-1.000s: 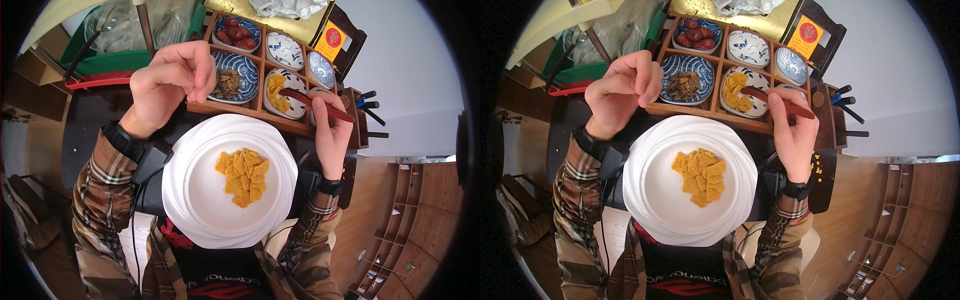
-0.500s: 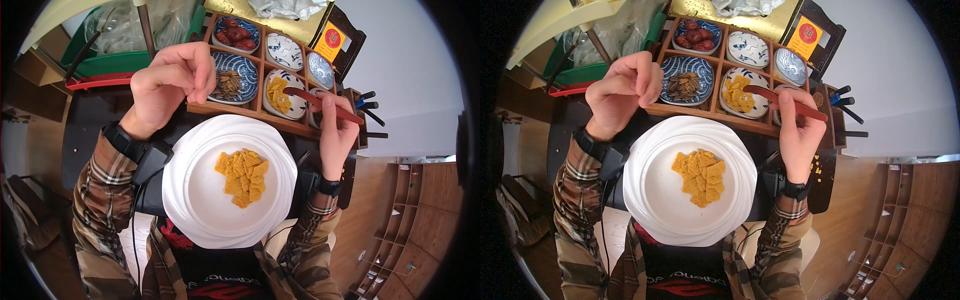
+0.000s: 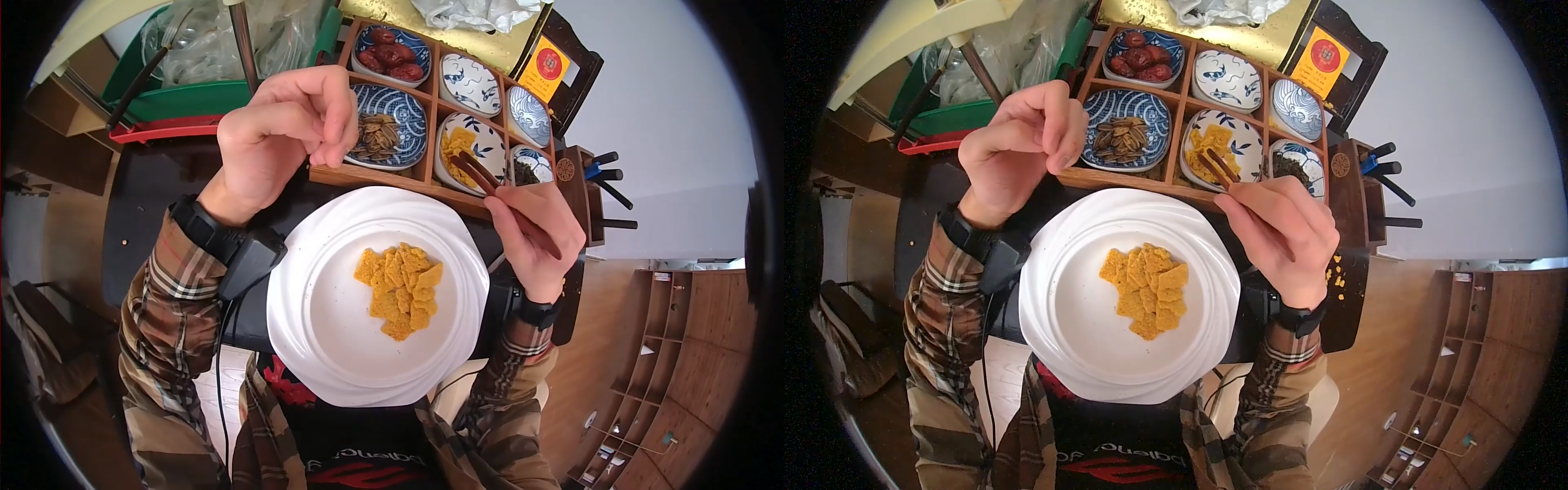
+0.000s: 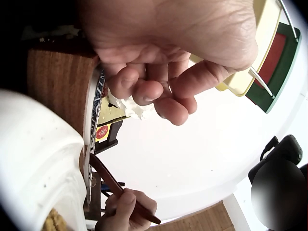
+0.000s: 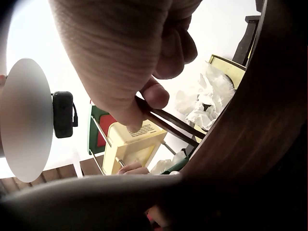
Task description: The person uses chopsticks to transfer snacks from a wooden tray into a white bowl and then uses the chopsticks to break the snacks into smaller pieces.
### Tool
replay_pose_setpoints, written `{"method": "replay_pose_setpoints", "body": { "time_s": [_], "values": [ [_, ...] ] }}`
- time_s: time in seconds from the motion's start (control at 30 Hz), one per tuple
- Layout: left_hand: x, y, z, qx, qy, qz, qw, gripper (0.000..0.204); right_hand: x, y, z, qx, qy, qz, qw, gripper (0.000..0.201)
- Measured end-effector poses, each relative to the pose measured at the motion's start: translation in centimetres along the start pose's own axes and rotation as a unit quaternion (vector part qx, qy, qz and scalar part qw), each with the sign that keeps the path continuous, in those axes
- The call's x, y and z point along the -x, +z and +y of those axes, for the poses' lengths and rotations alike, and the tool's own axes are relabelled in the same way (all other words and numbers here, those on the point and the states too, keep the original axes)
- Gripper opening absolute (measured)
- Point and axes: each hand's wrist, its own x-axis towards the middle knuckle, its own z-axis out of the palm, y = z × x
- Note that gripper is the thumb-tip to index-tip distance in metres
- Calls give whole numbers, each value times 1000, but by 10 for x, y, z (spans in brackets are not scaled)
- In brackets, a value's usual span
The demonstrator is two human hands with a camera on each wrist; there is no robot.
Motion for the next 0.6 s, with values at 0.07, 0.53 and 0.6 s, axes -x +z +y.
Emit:
{"method": "replay_pose_setpoints", "body": {
  "time_s": [0.07, 0.53, 0.6],
  "values": [
    [0, 1, 0, 1, -1, 3, 1000, 10, 0, 2, 4, 3, -18, 1, 1000, 26],
    [0, 1, 0, -11, 3, 7, 1000, 12, -5, 4, 4, 94, -114, -3, 989, 24],
    [0, 1, 0, -8, 4, 6, 1000, 12, -4, 2, 4, 101, -88, -10, 991, 25]
  ]
}}
